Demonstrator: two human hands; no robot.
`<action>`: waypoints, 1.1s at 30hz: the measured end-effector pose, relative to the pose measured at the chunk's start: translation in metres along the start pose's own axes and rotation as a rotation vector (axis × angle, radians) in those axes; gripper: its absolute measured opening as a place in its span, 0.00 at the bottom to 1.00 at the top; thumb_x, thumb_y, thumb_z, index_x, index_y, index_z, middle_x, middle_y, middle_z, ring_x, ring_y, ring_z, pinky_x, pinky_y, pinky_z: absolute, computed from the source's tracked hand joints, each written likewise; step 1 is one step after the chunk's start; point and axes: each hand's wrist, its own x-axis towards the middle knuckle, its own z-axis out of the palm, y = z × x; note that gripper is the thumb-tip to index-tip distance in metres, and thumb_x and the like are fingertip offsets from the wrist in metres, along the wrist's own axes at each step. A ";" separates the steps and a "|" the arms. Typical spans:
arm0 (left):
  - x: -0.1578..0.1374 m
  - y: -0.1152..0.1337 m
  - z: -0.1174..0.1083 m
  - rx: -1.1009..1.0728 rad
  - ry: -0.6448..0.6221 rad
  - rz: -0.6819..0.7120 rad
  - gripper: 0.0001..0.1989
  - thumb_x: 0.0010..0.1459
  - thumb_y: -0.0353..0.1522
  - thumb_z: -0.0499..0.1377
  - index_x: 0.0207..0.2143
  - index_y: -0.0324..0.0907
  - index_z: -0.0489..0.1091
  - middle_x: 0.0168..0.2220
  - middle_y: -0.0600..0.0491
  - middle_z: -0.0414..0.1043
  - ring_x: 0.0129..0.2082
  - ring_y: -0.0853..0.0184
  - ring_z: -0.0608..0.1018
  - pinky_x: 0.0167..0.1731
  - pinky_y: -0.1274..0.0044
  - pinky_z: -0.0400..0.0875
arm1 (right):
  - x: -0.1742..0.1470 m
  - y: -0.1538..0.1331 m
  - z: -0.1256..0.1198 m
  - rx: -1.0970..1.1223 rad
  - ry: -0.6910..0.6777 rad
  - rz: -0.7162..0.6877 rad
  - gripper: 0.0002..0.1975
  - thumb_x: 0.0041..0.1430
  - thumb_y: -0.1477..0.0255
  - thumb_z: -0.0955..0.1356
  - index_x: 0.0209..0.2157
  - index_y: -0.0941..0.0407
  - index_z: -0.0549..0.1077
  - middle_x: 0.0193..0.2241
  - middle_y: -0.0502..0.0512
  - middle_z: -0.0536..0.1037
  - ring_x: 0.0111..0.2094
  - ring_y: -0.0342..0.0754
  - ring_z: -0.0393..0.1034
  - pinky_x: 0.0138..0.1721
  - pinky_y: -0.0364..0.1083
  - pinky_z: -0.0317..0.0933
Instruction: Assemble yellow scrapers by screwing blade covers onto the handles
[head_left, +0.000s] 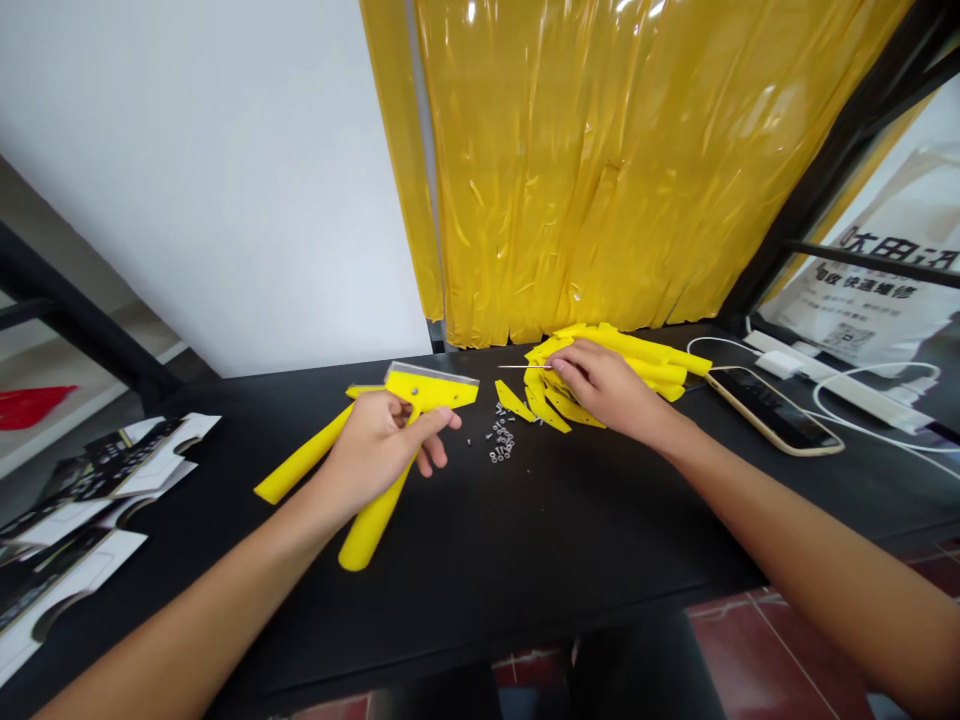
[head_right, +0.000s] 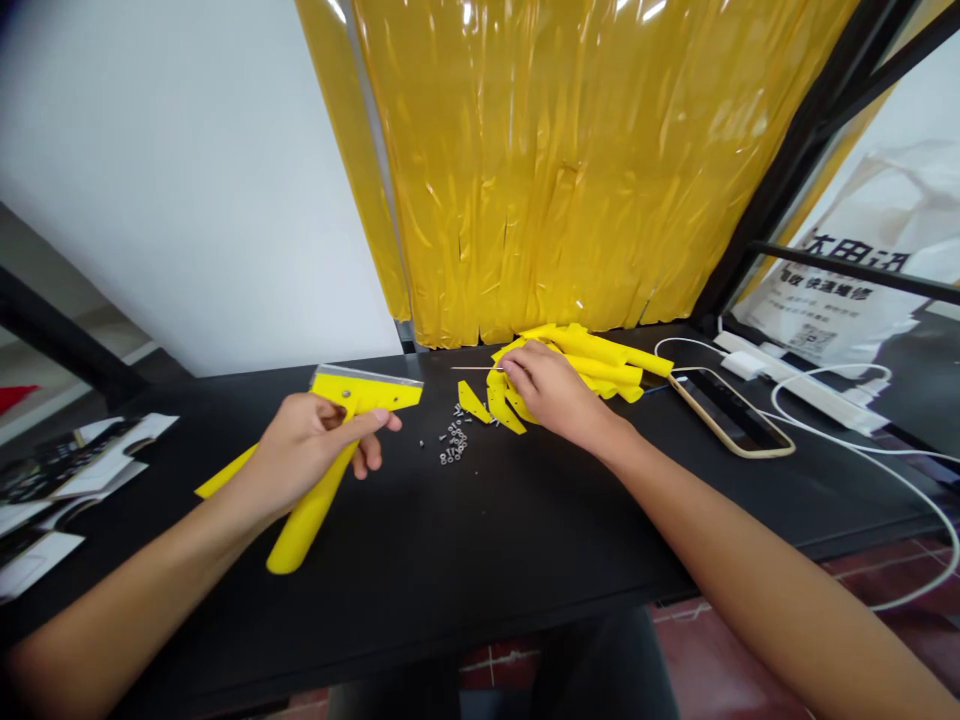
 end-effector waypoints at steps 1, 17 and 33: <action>0.003 -0.001 0.000 -0.096 -0.021 -0.055 0.14 0.57 0.38 0.64 0.33 0.34 0.78 0.20 0.48 0.75 0.18 0.65 0.76 0.19 0.76 0.71 | -0.001 -0.003 0.002 0.034 -0.006 0.016 0.13 0.68 0.64 0.62 0.37 0.57 0.74 0.34 0.57 0.76 0.37 0.50 0.69 0.40 0.47 0.61; 0.016 -0.031 0.028 -0.441 -0.073 -0.267 0.11 0.54 0.35 0.66 0.27 0.33 0.75 0.20 0.48 0.73 0.15 0.70 0.73 0.15 0.80 0.66 | -0.005 0.007 0.012 -0.065 -0.421 -0.036 0.07 0.58 0.72 0.72 0.39 0.52 0.82 0.25 0.49 0.78 0.24 0.42 0.66 0.28 0.42 0.54; 0.017 -0.041 0.027 -0.439 -0.178 -0.197 0.12 0.59 0.36 0.62 0.29 0.34 0.75 0.18 0.51 0.71 0.15 0.70 0.72 0.17 0.79 0.63 | -0.007 0.000 0.016 -0.066 -0.449 -0.030 0.07 0.60 0.72 0.68 0.36 0.55 0.81 0.30 0.52 0.82 0.28 0.45 0.71 0.30 0.43 0.57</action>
